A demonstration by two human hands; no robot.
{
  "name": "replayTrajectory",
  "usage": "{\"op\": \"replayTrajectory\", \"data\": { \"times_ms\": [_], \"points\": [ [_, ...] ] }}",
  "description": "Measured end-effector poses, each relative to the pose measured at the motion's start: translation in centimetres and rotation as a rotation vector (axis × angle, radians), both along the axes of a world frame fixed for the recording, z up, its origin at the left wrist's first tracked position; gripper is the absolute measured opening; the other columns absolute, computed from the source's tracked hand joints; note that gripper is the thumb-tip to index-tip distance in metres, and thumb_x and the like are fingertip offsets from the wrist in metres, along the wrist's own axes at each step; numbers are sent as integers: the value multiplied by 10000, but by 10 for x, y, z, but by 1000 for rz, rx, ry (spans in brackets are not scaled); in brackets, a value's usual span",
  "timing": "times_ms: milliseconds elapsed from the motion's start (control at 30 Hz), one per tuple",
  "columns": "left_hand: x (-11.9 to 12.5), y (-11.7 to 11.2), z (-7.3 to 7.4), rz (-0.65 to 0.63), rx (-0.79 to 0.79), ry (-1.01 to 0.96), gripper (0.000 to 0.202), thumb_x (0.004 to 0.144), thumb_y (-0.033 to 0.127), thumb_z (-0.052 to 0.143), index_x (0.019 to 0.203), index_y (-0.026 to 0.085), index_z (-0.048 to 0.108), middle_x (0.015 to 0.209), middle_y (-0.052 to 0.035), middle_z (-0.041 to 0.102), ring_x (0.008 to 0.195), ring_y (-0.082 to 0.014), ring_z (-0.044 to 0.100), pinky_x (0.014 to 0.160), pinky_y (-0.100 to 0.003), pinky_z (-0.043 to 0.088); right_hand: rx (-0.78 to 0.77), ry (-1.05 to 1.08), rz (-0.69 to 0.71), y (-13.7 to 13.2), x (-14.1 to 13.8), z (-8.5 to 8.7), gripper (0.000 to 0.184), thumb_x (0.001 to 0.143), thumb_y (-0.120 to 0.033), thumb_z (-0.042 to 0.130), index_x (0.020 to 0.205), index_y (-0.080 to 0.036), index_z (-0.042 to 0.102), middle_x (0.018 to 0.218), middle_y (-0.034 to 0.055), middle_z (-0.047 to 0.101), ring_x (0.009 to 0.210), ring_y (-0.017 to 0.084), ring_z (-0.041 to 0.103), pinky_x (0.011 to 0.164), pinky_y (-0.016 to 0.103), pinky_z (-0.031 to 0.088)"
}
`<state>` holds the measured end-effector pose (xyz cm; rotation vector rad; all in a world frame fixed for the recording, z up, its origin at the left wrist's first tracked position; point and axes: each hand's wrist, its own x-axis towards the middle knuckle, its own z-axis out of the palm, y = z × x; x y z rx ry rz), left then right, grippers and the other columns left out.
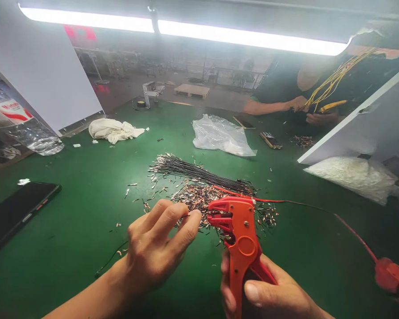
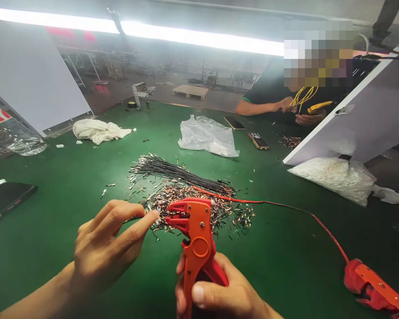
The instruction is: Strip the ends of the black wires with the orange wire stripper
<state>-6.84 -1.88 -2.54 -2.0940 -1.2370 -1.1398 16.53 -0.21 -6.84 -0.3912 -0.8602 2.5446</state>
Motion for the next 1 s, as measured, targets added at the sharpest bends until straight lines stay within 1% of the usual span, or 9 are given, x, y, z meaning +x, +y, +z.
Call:
{"op": "replayTrajectory", "data": {
  "times_ms": [100, 200, 467, 733, 933, 1000],
  "points": [
    [0, 0, 1, -12, -10, 11, 232, 821, -42, 568, 942, 116, 688, 854, -40, 584, 785, -124, 509, 603, -231, 427, -57, -20, -25, -2, 1, -1, 289, 822, -274, 709, 1037, -118, 595, 745, 51, 658, 618, 106, 616, 603, 223, 493],
    [-1, 0, 1, -21, -18, 19, 236, 829, -38, 562, 960, 115, 687, 860, -44, 580, 798, -129, 506, 615, -237, 432, -56, -44, -38, -3, 2, -3, 284, 806, -288, 720, 994, -117, 594, 691, 39, 637, 574, 99, 586, 564, 213, 480],
    [0, 1, 4, -6, -15, 33, 227, 829, -42, 557, 917, 124, 686, 815, -38, 572, 754, -119, 482, 569, -223, 405, -69, -85, -40, -2, 3, 0, 299, 788, -300, 740, 973, -113, 596, 677, 42, 634, 555, 91, 574, 550, 206, 476],
    [0, 1, 0, 5, -44, -15, 252, 812, -48, 580, 922, 147, 696, 797, -26, 575, 730, -106, 469, 536, -207, 355, -28, -106, -26, -1, 3, -3, 309, 774, -322, 748, 946, -121, 587, 641, 25, 609, 525, 79, 540, 534, 192, 453],
    [1, 2, 4, -12, -36, 11, 248, 808, -63, 571, 887, 137, 695, 778, -31, 574, 728, -108, 469, 541, -205, 359, 2, -139, -24, 0, 3, 0, 311, 770, -345, 747, 900, -127, 568, 628, 10, 573, 523, 73, 507, 520, 182, 420],
    [1, 2, 5, -24, -29, 13, 261, 801, -74, 566, 892, 133, 696, 789, -36, 575, 737, -111, 473, 553, -208, 370, 13, -144, -10, 0, 4, 2, 322, 768, -366, 748, 888, -131, 562, 610, -6, 547, 503, 63, 472, 505, 176, 402]
  ]
}}
